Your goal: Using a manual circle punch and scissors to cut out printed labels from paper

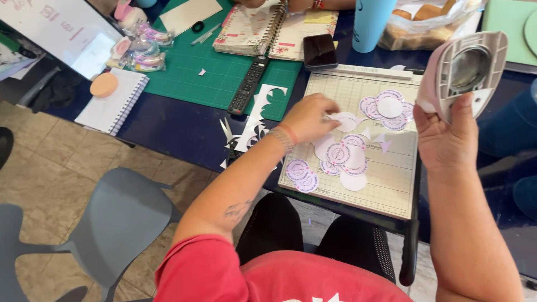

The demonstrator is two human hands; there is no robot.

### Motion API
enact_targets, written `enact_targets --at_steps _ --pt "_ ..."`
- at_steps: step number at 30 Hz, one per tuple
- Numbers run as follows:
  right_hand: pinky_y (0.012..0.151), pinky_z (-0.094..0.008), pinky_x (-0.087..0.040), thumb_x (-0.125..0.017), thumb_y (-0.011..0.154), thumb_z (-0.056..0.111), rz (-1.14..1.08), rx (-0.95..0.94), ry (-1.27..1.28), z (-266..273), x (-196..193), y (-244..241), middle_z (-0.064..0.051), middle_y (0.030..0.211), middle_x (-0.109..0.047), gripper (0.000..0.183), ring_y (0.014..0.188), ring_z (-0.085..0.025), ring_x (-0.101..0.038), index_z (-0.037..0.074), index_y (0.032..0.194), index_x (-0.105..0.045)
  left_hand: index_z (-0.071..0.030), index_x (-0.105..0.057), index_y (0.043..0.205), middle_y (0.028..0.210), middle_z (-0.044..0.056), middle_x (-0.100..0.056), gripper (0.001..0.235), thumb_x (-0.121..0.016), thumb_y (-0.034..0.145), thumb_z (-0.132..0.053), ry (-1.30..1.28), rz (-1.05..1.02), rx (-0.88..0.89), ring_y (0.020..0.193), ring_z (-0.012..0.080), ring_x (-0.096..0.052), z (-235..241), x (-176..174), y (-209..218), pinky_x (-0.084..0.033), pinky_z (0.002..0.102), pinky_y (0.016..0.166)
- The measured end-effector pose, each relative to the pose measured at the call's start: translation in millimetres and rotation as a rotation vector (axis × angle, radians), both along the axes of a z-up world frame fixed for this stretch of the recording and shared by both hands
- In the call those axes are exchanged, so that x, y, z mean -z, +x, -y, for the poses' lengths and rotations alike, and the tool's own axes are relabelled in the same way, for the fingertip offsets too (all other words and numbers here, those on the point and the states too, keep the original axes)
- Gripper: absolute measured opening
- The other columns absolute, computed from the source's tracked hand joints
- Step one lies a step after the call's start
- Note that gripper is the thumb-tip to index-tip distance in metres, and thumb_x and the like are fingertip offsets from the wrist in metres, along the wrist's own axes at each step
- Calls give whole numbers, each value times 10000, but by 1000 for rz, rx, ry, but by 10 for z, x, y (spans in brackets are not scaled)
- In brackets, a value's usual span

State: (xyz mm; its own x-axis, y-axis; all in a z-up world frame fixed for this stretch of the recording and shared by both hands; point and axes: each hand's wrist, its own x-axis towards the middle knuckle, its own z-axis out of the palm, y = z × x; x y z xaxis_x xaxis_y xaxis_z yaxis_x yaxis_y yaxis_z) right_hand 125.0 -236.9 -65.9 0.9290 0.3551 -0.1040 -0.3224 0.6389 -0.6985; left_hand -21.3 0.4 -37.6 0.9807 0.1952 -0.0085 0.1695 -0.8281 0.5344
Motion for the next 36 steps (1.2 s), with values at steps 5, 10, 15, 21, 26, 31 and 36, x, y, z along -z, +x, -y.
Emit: enact_targets --at_steps 5,10,15,21,26,31,36 --pt "765 -253 -705 -966 524 503 19 -23 -7 -19 -151 -78 -66 1248 -744 1074 1051 -177 -769 116 1442 -564 -231 -746 946 1019 32 -682 395 -853 694 -515 93 -11 30 998 227 -643 -34 351 657 -495 363 865" --pt "858 -334 -697 -891 686 447 7 9 5 14 -22 -23 -64 1273 -738 875 1069 -236 -764 129 1423 -544 -282 -710 830 991 -23 -688 351 -858 630 -530 81 -135 19 991 191 -624 17 284 772 -487 348 827" --pt "872 -320 -697 -886 684 465 39 -18 -1 26 -80 -52 -68 1346 -710 933 1118 -235 -752 128 1469 -510 -243 -731 781 951 -67 -724 201 -857 755 -397 8 -197 20 908 145 -649 55 234 789 -515 340 741" --pt "856 -313 -695 -884 701 451 52 4 -5 19 -51 -35 -42 1362 -691 898 1119 -232 -743 141 1457 -513 -296 -695 789 842 -166 -749 204 -834 775 -444 -8 -168 -19 813 73 -688 96 -67 762 -487 324 771" --pt "853 -317 -693 -877 705 448 52 13 3 18 -73 -35 -54 1330 -694 894 1094 -229 -743 111 1445 -507 -137 -692 1064 1106 89 -726 216 -526 930 -107 -95 -143 51 917 239 -691 467 -48 595 -555 377 817" --pt "856 -307 -683 -865 717 462 74 7 -9 30 -78 -41 -44 1337 -676 882 1108 -229 -725 114 1443 -504 -38 -660 877 789 117 -674 206 -498 968 53 229 150 114 740 253 -644 889 281 391 -575 365 630" --pt "875 -311 -678 -870 706 462 73 17 -22 44 -116 -50 -28 1347 -668 902 1135 -227 -713 138 1457 -490 -53 -605 1040 821 152 -690 76 -554 989 -76 709 137 102 716 292 -656 1288 508 305 -527 408 604"
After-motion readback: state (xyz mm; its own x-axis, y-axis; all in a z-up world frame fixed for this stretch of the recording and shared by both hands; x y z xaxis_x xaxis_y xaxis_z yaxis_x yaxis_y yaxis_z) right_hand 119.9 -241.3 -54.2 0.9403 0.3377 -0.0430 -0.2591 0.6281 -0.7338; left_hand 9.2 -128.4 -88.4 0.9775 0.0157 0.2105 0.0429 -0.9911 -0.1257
